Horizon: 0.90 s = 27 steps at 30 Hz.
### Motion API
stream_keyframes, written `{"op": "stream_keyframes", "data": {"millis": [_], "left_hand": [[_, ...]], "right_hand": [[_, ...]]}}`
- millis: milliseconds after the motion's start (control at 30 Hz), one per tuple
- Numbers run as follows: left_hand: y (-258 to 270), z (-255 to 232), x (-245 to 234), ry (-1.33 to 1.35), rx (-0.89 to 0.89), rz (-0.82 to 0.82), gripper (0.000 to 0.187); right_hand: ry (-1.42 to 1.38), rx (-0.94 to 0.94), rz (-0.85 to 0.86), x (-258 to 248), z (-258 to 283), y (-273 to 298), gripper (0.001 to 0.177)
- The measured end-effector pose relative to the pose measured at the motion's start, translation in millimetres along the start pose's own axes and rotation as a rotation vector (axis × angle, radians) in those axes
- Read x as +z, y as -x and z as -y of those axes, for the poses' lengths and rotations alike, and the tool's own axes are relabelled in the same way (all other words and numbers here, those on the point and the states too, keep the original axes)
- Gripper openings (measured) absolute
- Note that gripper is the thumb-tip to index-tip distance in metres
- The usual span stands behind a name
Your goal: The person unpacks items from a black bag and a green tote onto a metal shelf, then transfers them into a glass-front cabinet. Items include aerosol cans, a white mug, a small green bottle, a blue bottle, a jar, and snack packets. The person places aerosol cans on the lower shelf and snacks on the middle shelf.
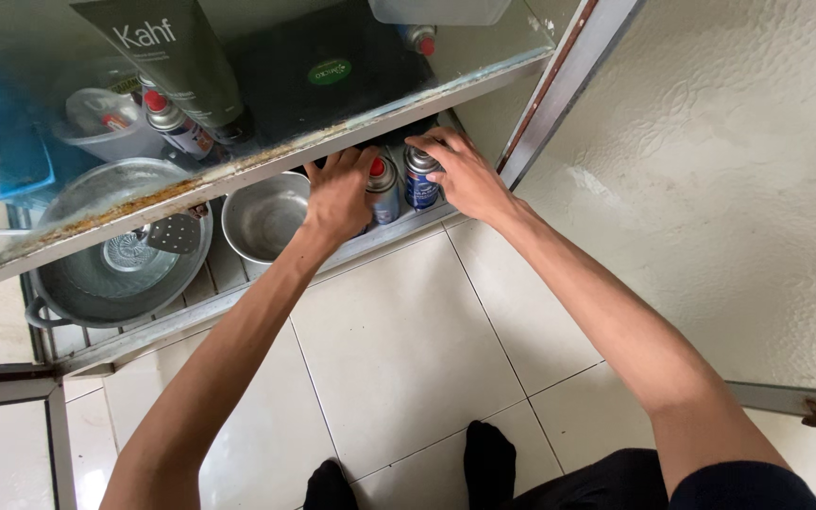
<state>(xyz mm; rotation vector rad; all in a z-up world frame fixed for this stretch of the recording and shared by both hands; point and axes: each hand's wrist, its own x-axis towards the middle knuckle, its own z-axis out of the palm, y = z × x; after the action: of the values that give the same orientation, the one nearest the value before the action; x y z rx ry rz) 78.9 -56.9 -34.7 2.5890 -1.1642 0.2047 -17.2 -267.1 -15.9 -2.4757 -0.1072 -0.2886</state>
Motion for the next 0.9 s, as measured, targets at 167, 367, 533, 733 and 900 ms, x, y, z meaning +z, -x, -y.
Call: {"op": "stream_keyframes", "data": {"millis": [167,367,533,733,900], "left_hand": [[2.0,-8.6,0.9,-0.041,-0.024,-0.016,0.075],[5.3,-13.8,1.0,-0.031,-0.059,-0.025,0.074],[9.0,-14.3,-0.7,-0.014,-0.001,-0.106,0.087],[14.3,-12.9,-0.4,-0.042,0.038,-0.076,0.075],[12.2,-12.4,3.6,-0.023,-0.011,-0.058,0.074]], "right_hand": [[0.028,-0.005,0.001,0.5,6.0,2.7,0.060],[0.107,0.010,0.000,0.6,7.0,4.3,0.057],[0.150,0.001,-0.012,3.6,6.1,5.7,0.060],[0.169,0.020,-0.024,9.0,5.5,7.5,0.063],[0.161,0.032,-0.043,10.4,6.8,10.5,0.062]]}}
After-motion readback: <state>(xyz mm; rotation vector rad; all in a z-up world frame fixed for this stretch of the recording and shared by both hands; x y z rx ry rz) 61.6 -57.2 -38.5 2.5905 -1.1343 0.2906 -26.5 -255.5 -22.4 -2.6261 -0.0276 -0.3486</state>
